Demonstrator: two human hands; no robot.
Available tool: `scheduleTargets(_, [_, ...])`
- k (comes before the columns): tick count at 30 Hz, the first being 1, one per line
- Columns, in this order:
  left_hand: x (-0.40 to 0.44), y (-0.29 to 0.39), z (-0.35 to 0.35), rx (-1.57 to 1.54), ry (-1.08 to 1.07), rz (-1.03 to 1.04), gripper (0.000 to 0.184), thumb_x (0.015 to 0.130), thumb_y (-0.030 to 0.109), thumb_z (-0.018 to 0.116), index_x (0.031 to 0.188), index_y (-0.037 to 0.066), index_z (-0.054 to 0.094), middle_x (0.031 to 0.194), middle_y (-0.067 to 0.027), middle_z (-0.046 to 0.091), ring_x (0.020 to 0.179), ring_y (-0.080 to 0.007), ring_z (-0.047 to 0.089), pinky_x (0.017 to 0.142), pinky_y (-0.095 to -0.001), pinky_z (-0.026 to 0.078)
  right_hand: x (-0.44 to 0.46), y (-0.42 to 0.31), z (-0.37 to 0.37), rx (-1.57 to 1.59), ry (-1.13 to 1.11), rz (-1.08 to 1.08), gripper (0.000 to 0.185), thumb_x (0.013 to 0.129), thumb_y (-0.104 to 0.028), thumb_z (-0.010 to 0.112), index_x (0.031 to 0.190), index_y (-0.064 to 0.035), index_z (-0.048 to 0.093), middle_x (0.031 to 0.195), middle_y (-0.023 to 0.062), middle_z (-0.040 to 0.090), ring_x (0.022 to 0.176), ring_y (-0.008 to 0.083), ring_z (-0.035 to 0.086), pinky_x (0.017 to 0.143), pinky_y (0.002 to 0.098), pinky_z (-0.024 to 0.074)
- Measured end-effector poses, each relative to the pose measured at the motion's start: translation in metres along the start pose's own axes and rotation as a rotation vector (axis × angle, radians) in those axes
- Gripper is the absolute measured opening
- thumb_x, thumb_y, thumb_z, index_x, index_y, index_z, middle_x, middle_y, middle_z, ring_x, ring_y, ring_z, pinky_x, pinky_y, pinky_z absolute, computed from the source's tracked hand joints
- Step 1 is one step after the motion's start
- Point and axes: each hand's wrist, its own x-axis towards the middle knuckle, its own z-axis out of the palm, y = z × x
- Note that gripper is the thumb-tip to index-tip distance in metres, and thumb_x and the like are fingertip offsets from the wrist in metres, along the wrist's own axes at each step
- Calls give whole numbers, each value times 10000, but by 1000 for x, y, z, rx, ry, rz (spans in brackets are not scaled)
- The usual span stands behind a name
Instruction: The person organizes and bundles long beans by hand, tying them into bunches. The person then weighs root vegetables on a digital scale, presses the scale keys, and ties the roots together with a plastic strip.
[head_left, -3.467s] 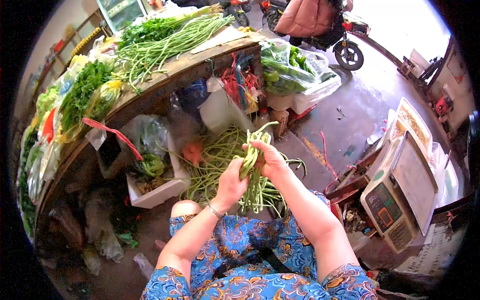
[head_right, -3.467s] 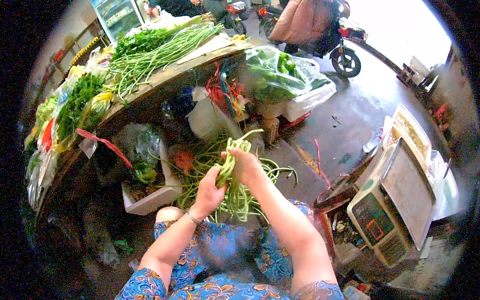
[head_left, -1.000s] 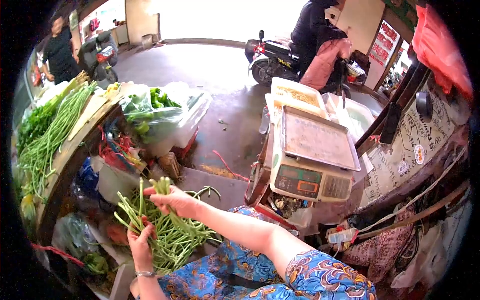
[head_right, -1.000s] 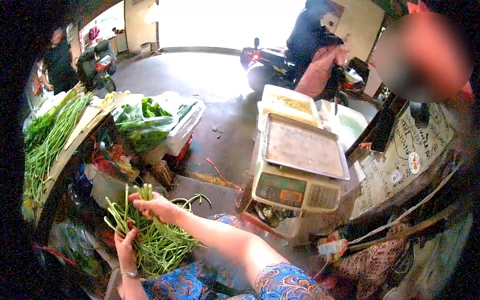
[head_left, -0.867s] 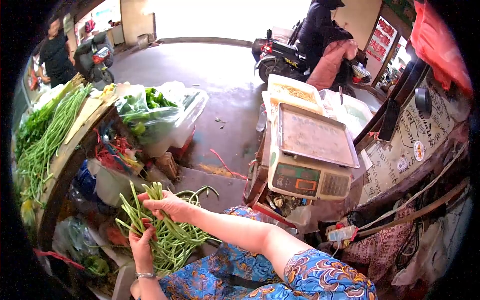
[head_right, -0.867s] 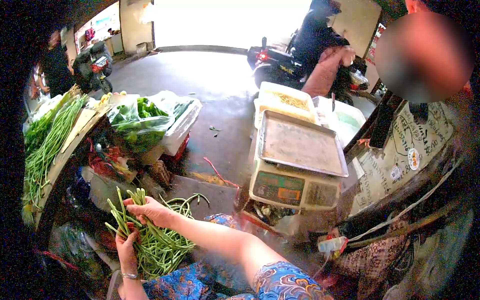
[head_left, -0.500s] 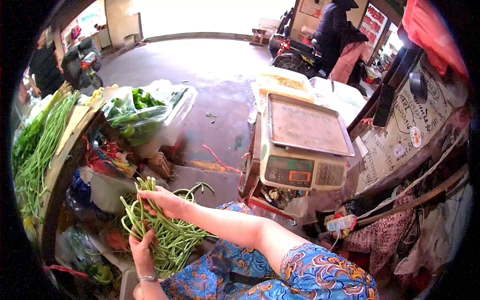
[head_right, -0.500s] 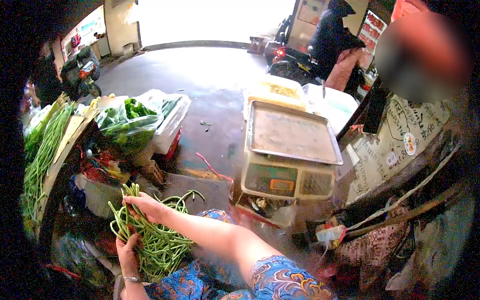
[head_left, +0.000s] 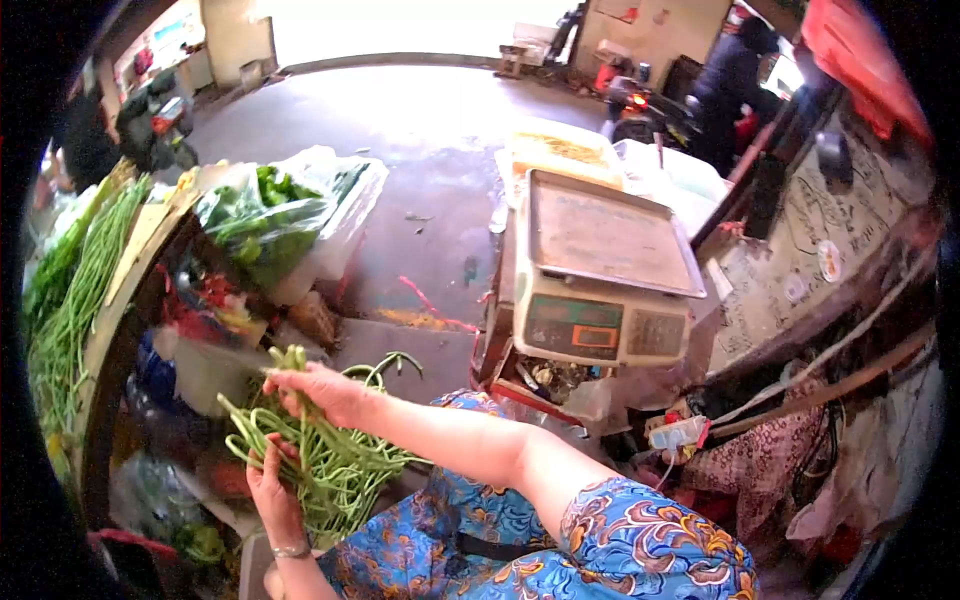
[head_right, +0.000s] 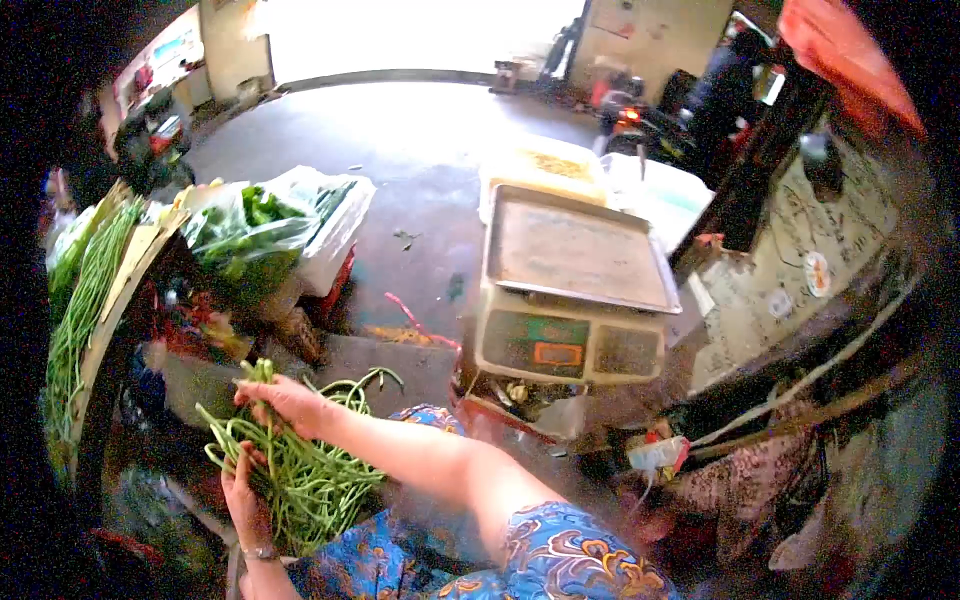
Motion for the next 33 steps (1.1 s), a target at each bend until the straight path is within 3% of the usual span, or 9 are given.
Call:
scheduleTargets(4, [-7,18,21,85,5,34,226,964,185,582,1098,12,635,839,-36,660,729,-123,604,666,-265,480,-11,-22,-3,-99,45,38,238,965,-263,563,1061,-65,653,728,-30,579,605,66,532,526,232,453])
scheduleTargets(5, [-2,11,11,144,-19,35,251,967,184,576,1129,2,634,863,-40,674,742,-120,611,690,-267,489,0,-13,-19,-86,-78,-16,262,979,-268,545,1103,-55,635,748,-17,585,655,80,562,582,242,487])
scheduleTargets(8, [4,-3,-7,75,-73,24,221,974,146,564,1145,25,638,868,-40,684,760,-101,614,705,-263,496,-5,-19,-5,36,-94,11,238,953,-257,594,1005,-30,645,795,54,636,731,170,632,682,328,536])
scheduleTargets(14, [8,-9,-14,33,-200,33,220,974,108,549,1157,11,623,882,-74,684,786,-156,634,727,-298,517,1,-12,-17,73,-77,93,190,919,-209,659,1043,-65,661,814,-5,626,726,88,602,640,248,503])
scheduleTargets(19, [2,-10,-11,151,-181,-19,212,951,157,609,1121,33,632,884,-47,684,770,-121,626,721,-293,529,1,-4,4,-295,-34,-35,358,848,-184,696,1157,-13,635,806,-17,597,675,83,524,578,274,425])
scheduleTargets(22, [-4,-8,-6,261,-195,-46,190,951,168,616,1085,35,637,894,-29,681,751,-104,621,694,-278,526,-7,-6,20,-407,16,4,177,841,-170,720,943,-43,651,729,-21,569,611,77,510,546,243,397])
scheduleTargets(25, [-1,-19,-10,129,-181,-54,190,971,151,577,1098,22,636,953,-26,684,812,-102,629,737,-264,519,-10,-7,21,-453,45,55,201,879,-223,709,944,-48,635,745,-11,579,621,86,531,563,258,437])
scheduleTargets(32, [6,-16,-24,50,-109,-56,193,1000,187,531,1101,52,623,934,-12,675,802,-93,626,726,-260,529,-8,0,5,11,-3,18,192,928,-257,656,931,-75,593,752,27,584,613,133,544,546,283,471])
scheduleTargets(33, [3,-12,-22,103,-78,-40,175,1002,199,531,1075,69,624,823,36,623,671,-57,561,600,-230,476,-8,-2,-3,-17,-29,100,177,929,-243,650,923,-76,589,762,26,580,617,121,527,547,262,450])
